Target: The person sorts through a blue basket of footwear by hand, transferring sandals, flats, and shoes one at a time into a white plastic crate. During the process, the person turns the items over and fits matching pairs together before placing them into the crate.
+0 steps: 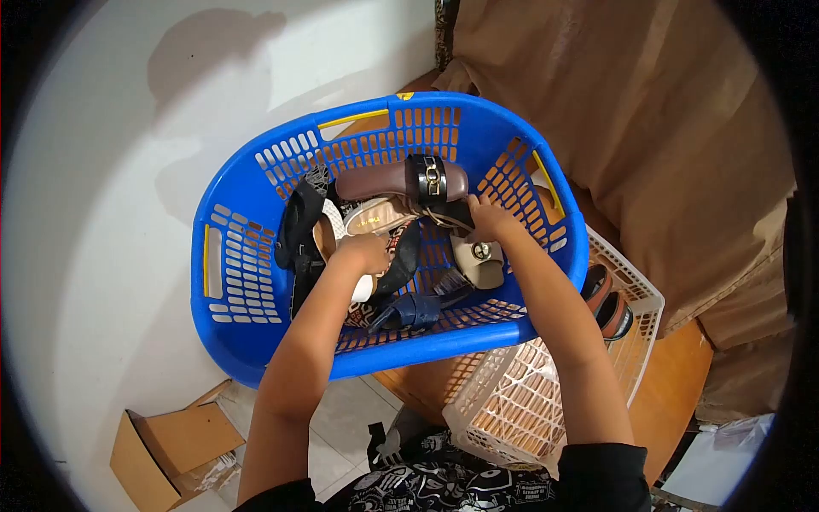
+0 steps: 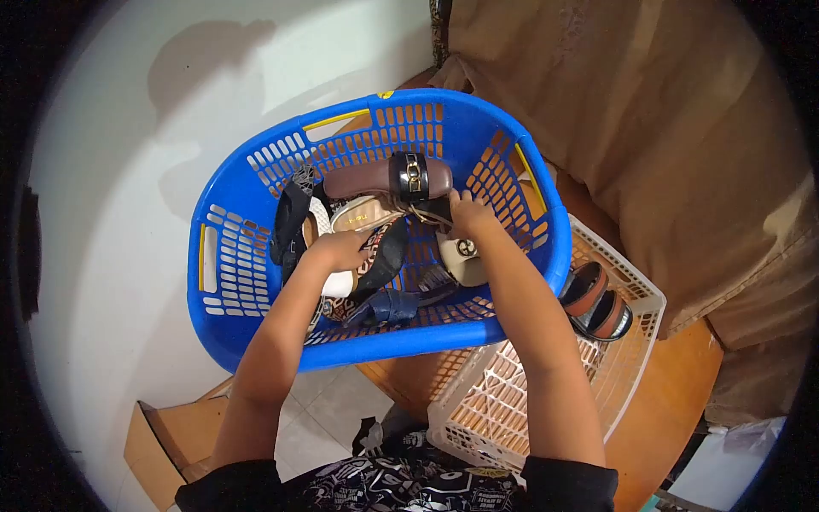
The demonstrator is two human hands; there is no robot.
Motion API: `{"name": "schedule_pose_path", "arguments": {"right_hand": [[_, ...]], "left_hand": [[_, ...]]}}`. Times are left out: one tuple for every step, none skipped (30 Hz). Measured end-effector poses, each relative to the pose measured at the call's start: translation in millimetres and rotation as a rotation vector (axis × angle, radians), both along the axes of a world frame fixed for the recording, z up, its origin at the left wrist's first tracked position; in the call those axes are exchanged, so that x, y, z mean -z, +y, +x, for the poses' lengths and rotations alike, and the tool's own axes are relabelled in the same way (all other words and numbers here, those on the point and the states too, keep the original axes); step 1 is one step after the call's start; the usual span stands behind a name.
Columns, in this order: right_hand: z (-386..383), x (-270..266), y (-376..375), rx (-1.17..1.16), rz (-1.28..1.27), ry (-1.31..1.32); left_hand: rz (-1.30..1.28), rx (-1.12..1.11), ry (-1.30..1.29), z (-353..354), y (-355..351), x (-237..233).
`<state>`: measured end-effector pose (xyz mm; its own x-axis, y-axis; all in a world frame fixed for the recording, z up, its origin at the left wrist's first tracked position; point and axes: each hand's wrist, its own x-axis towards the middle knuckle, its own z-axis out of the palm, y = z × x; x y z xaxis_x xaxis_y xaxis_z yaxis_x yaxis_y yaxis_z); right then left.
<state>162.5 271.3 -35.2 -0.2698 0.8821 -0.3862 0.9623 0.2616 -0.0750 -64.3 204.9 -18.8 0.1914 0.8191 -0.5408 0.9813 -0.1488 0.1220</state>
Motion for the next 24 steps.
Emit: {"name": "schedule_pose_path", "arguments": {"right_hand": [[0, 0, 0, -0.030, 0.081, -0.016], [1, 1, -4, -0.144, 0.365, 0.005], [-1, 0, -2, -0.144, 0.364, 0.004], [-4, -2, 3, -0.105, 0.222, 0.061], [-8, -3, 5, -0.066, 0.081, 0.117], [-11, -9, -2, -0.079, -0.058, 0.041], [-8, 3, -1, -0.077, -0.057, 0.042], [-5, 22, 3, -0.153, -0.218, -0.085], [-7, 21, -1, -0.228, -0.380, -0.212], [-5, 18, -4, -0.173, -0.355, -0.193], [-7, 17, -6, -0.170, -0.353, -0.192], [-10, 15, -7, -0.126, -0.333, -0.156], [-12, 13, -8, -0.082, -0.313, -0.120], [-13, 11, -10, -0.084, -0.313, -0.119], [-12, 10, -11, -0.098, -0.327, -0.127], [-13, 9, -12, -0.111, -0.341, -0.135], [-13, 10, -12, -0.111, -0.339, -0.134], [-14, 12, -12, -0.134, -0.352, -0.213], [-14, 14, -12, -0.155, -0.364, -0.292], [-12, 15, -13, -0.150, -0.362, -0.289], [-12, 13, -15, -0.181, -0.341, -0.311], [-12, 11, -15, -0.212, -0.319, -0.334], [-12, 7, -14, -0.211, -0.315, -0.334], [-14, -1, -13, -0.169, -0.362, -0.318]], "left_hand": [[-0.009, -0.001, -0.011, 0, 0, -1], [-0.012, -0.002, -0.013, 1, -1, -2], [-0.001, -0.004, -0.012, 2, -1, -4], [0.010, -0.005, -0.009, 2, -1, -4], [0.009, -0.004, -0.009, 2, -1, -3], [0.000, 0.011, -0.009, 1, -1, -2], [-0.009, 0.027, -0.009, 1, 0, -1], [-0.010, 0.030, -0.008, 2, 0, -1], [-0.024, 0.032, -0.019, 3, -1, 0], [-0.038, 0.035, -0.030, 3, -2, 0], [-0.037, 0.038, -0.029, 3, -2, 0], [0.033, 0.039, -0.049, 3, -1, 1], [0.102, 0.039, -0.068, 3, -1, 1], [0.102, 0.038, -0.067, 2, 0, 3], [0.306, 0.022, -0.161, 2, 0, 3], [0.510, 0.005, -0.255, 2, 0, 4], [0.512, 0.006, -0.254, 2, 1, 3], [0.572, -0.027, -0.278, 3, 2, 0], [0.631, -0.059, -0.304, 4, 3, -2], [0.633, -0.053, -0.303, 4, 4, -2], [0.636, -0.048, -0.290, 4, 4, -1], [0.639, -0.045, -0.278, 4, 4, 0], [0.643, -0.043, -0.278, 4, 4, 1], [0.620, -0.050, -0.265, 5, 3, 0]]}}
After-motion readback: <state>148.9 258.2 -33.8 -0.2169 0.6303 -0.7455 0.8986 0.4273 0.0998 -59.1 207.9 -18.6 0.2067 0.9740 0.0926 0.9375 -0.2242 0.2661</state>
